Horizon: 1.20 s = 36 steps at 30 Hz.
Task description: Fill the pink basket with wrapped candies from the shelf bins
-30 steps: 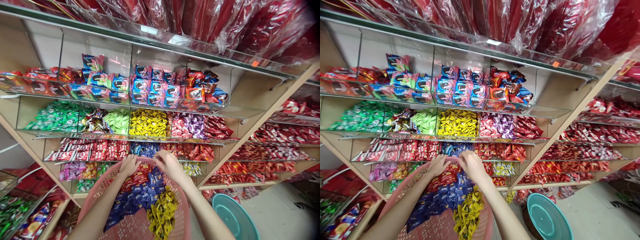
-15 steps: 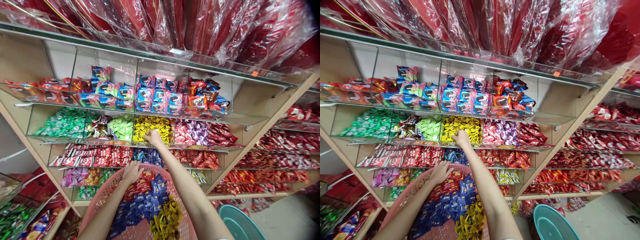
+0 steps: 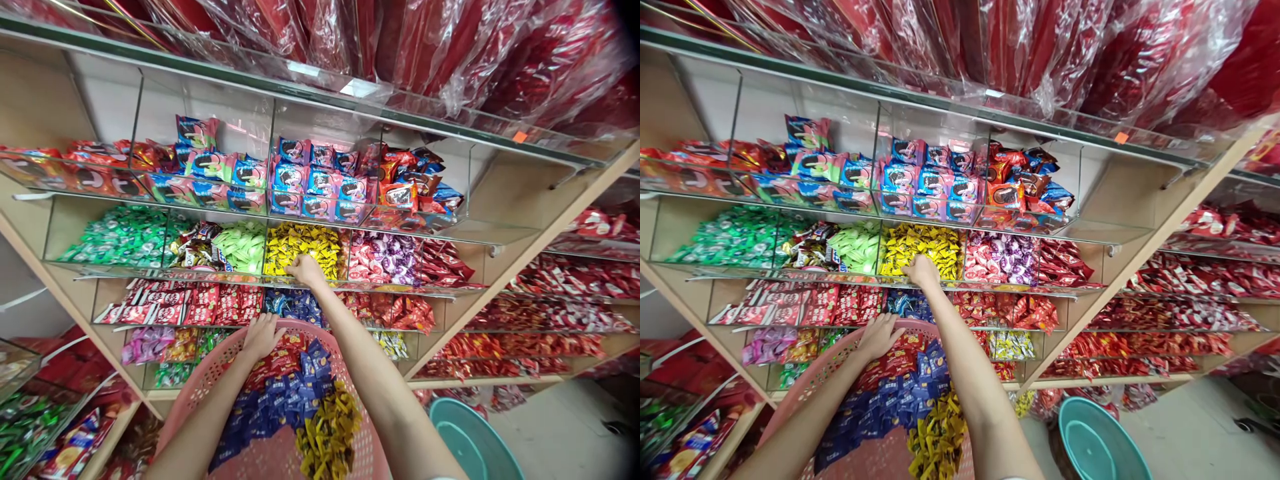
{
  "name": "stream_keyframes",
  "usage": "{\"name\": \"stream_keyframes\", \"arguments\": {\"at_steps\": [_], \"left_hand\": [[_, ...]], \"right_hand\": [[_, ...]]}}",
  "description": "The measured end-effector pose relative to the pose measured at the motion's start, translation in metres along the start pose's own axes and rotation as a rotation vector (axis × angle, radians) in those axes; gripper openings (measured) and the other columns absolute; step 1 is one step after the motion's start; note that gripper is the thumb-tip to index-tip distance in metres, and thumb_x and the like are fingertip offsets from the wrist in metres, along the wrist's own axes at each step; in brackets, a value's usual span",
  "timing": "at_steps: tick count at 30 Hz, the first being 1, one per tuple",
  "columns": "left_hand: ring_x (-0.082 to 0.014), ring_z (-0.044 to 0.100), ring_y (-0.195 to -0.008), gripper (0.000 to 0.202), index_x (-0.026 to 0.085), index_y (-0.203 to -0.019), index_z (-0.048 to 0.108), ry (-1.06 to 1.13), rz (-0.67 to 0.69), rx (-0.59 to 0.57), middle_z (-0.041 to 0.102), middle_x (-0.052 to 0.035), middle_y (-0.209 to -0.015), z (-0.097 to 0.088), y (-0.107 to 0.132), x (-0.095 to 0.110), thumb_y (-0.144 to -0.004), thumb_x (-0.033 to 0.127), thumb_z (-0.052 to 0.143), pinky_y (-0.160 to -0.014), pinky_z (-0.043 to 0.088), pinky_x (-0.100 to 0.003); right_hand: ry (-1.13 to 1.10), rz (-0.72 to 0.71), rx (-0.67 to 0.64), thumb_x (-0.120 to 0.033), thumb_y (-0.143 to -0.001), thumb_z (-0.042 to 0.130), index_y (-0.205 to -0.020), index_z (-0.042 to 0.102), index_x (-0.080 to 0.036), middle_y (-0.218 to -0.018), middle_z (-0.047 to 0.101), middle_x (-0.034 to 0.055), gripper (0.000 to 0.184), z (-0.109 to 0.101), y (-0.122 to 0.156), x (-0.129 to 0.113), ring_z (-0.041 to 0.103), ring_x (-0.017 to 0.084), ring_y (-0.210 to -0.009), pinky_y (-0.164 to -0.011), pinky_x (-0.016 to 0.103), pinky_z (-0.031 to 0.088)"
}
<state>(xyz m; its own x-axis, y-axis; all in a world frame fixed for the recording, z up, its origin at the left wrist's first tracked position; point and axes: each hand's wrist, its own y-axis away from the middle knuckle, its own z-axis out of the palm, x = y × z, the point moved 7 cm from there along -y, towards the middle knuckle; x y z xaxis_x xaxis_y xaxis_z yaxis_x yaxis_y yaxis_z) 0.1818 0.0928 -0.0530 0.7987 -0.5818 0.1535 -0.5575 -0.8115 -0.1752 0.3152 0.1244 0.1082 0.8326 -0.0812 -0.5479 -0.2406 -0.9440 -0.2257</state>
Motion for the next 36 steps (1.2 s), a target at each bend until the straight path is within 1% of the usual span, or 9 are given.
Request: {"name": "stream_keyframes", "arguments": {"at_steps": [7, 12, 15, 17, 18, 22, 26, 30, 36], "left_hand": [[-0.0243, 0.047, -0.100, 0.043, 0.017, -0.108, 0.052, 0.004, 0.007, -0.003, 0.058, -0.0098, -0.106, 0.000, 0.000, 0.000, -0.088, 0.046, 0.028, -0.086, 0.030, -0.038], [-0.0243, 0.048, -0.100, 0.041, 0.018, -0.106, 0.052, -0.009, 0.009, 0.012, 0.058, -0.0094, -0.104, 0.001, -0.001, 0.000, -0.088, 0.047, 0.029, -0.084, 0.031, -0.037], [-0.0243, 0.047, -0.101, 0.041, 0.018, -0.104, 0.052, -0.009, 0.011, 0.012, 0.058, -0.0093, -0.105, 0.000, -0.002, 0.001, -0.088, 0.047, 0.029, -0.084, 0.031, -0.037], [-0.0247, 0.047, -0.100, 0.041, 0.017, -0.104, 0.052, -0.013, 0.009, 0.016, 0.058, -0.0094, -0.105, 0.000, -0.002, 0.001, -0.088, 0.048, 0.029, -0.084, 0.031, -0.037], [-0.0249, 0.047, -0.101, 0.042, 0.017, -0.105, 0.052, -0.014, 0.010, 0.019, 0.058, -0.0095, -0.105, 0.000, -0.002, 0.002, -0.088, 0.048, 0.029, -0.085, 0.031, -0.038], [-0.0247, 0.047, -0.102, 0.042, 0.017, -0.107, 0.052, -0.011, 0.015, 0.018, 0.058, -0.0094, -0.106, 0.000, -0.002, 0.002, -0.087, 0.048, 0.030, -0.085, 0.030, -0.037], [-0.0237, 0.048, -0.098, 0.042, 0.018, -0.106, 0.052, -0.017, 0.010, 0.011, 0.058, -0.0089, -0.104, 0.001, -0.002, 0.001, -0.087, 0.048, 0.030, -0.083, 0.031, -0.036], [-0.0239, 0.047, -0.100, 0.043, 0.018, -0.108, 0.051, -0.020, 0.012, 0.009, 0.058, -0.0090, -0.105, 0.002, -0.003, 0.000, -0.088, 0.049, 0.028, -0.084, 0.031, -0.037], [-0.0234, 0.047, -0.101, 0.043, 0.018, -0.108, 0.052, -0.002, 0.001, -0.017, 0.058, -0.0094, -0.107, 0.000, -0.002, 0.002, -0.088, 0.048, 0.028, -0.087, 0.030, -0.036]], "right_hand": [[-0.082, -0.058, 0.109, -0.036, -0.070, 0.060, -0.076, 0.060, -0.020, -0.070, 0.061, -0.0011, 0.017, -0.009, 0.008, -0.001, 0.054, 0.012, -0.065, -0.055, 0.021, 0.033], [-0.523, -0.132, 0.251, -0.044, -0.073, 0.056, -0.083, 0.057, -0.016, -0.052, 0.046, -0.0069, 0.030, -0.029, 0.017, 0.008, 0.042, 0.009, -0.049, -0.050, 0.021, 0.032], [-0.674, -0.179, 0.312, -0.044, -0.074, 0.056, -0.086, 0.054, -0.015, -0.052, 0.040, -0.0086, 0.032, -0.045, 0.049, 0.016, 0.036, 0.008, -0.046, -0.049, 0.020, 0.031], [-0.659, -0.230, 0.240, -0.044, -0.075, 0.058, -0.087, 0.054, -0.015, -0.053, 0.040, -0.0086, 0.031, -0.048, 0.083, 0.021, 0.035, 0.007, -0.048, -0.050, 0.020, 0.030], [-0.625, -0.244, 0.155, -0.043, -0.076, 0.057, -0.087, 0.055, -0.016, -0.055, 0.040, -0.0082, 0.029, -0.046, 0.102, 0.024, 0.035, 0.007, -0.048, -0.049, 0.019, 0.029], [-0.326, -0.237, -0.313, -0.037, -0.079, 0.057, -0.083, 0.057, -0.017, -0.056, 0.045, -0.0073, 0.020, -0.015, 0.181, 0.053, 0.039, 0.007, -0.051, -0.049, 0.019, 0.027], [0.068, -0.151, -0.582, -0.031, -0.072, 0.062, -0.083, 0.060, -0.018, -0.068, 0.060, -0.0020, 0.017, 0.012, 0.239, 0.091, 0.052, 0.011, -0.061, -0.050, 0.020, 0.029], [0.344, -0.125, -0.712, -0.028, -0.071, 0.060, -0.084, 0.064, -0.016, -0.084, 0.068, 0.0084, 0.019, 0.034, 0.277, 0.090, 0.063, 0.022, -0.077, -0.057, 0.024, 0.038], [0.606, -0.099, -0.724, -0.019, -0.075, 0.053, -0.097, 0.065, -0.009, -0.085, 0.069, 0.0163, 0.027, 0.068, 0.302, 0.074, 0.066, 0.029, -0.080, -0.064, 0.034, 0.049]]}}
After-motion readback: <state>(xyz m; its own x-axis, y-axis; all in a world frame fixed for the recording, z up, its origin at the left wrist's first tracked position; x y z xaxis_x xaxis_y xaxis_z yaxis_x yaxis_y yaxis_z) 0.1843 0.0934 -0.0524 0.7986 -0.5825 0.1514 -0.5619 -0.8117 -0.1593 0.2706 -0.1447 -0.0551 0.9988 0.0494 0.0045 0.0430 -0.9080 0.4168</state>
